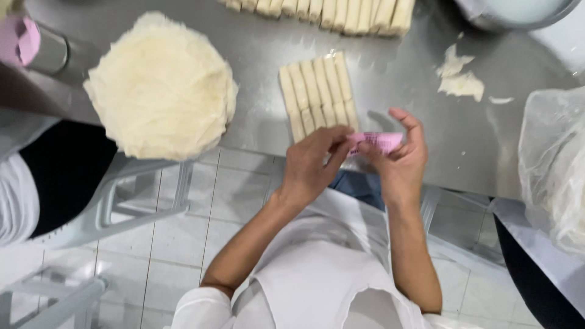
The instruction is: The person places food rolls into a plastic bag, organizes them into a stack within the bag, and applies a label to the package.
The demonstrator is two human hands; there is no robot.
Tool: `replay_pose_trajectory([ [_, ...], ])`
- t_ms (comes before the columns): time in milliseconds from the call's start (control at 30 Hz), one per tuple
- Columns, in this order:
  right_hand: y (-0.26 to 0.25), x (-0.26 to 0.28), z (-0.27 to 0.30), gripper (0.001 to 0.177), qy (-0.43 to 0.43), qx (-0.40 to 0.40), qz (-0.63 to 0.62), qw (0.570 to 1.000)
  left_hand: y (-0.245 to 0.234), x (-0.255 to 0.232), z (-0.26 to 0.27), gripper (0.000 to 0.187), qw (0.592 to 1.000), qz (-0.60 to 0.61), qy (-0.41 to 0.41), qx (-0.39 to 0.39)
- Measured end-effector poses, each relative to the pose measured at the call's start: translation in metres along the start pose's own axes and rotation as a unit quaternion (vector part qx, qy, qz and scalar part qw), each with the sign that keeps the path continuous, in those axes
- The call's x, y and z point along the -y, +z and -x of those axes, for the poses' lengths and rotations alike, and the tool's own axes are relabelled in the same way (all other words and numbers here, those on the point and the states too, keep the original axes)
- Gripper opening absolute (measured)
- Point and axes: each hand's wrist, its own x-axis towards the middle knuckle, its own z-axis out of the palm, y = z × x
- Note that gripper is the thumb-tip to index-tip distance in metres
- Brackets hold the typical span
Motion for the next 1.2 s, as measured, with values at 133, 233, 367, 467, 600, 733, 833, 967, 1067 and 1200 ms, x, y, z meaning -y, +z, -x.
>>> replay_pose_trajectory([
  [133, -0.024, -0.013, 0.01, 0.072, 0.004, -0.041, -0.014, 0.999, -0.003, 0.0, 0.015, 0.024, 0.998, 0.052, -0.032, -0.022],
  [233, -0.038, -0.024, 0.021, 0.055, -0.012, -0.114, -0.062, 0.991, -0.004, 0.005, 0.021, 0.023, 0.995, 0.056, -0.041, -0.07],
  [367, -0.022, -0.006, 0.038, 0.033, -0.099, -0.076, 0.047, 0.991, -0.009, 0.01, 0.022, 0.019, 0.99, 0.089, -0.069, -0.091],
  [467, -0.033, 0.012, -0.001, 0.043, -0.223, -0.018, 0.324, 0.919, -0.012, 0.011, 0.023, 0.017, 0.988, 0.103, -0.069, -0.089],
  [600, -0.034, 0.018, -0.059, 0.069, -0.206, 0.038, 0.586, 0.783, -0.018, 0.013, 0.023, 0.016, 0.988, 0.091, -0.076, -0.095],
  [733, -0.045, 0.003, -0.063, 0.065, -0.235, 0.108, 0.619, 0.742, -0.024, 0.02, 0.026, 0.015, 0.985, 0.105, -0.086, -0.104],
  [833, -0.042, 0.011, -0.043, 0.065, -0.224, 0.183, 0.493, 0.82, -0.026, 0.026, 0.023, 0.014, 0.981, 0.119, -0.116, -0.097],
  [967, -0.025, 0.009, -0.01, 0.071, -0.182, 0.151, 0.239, 0.942, -0.02, 0.019, 0.02, 0.015, 0.982, 0.12, -0.113, -0.093],
  [1067, -0.004, 0.013, 0.012, 0.077, -0.095, 0.12, 0.093, 0.984, -0.006, 0.009, 0.024, 0.018, 0.99, 0.097, -0.076, -0.063],
  [1200, 0.006, 0.022, 0.016, 0.08, 0.017, 0.087, 0.041, 0.995, 0.004, 0.003, 0.024, 0.018, 0.998, 0.049, 0.015, -0.03],
])
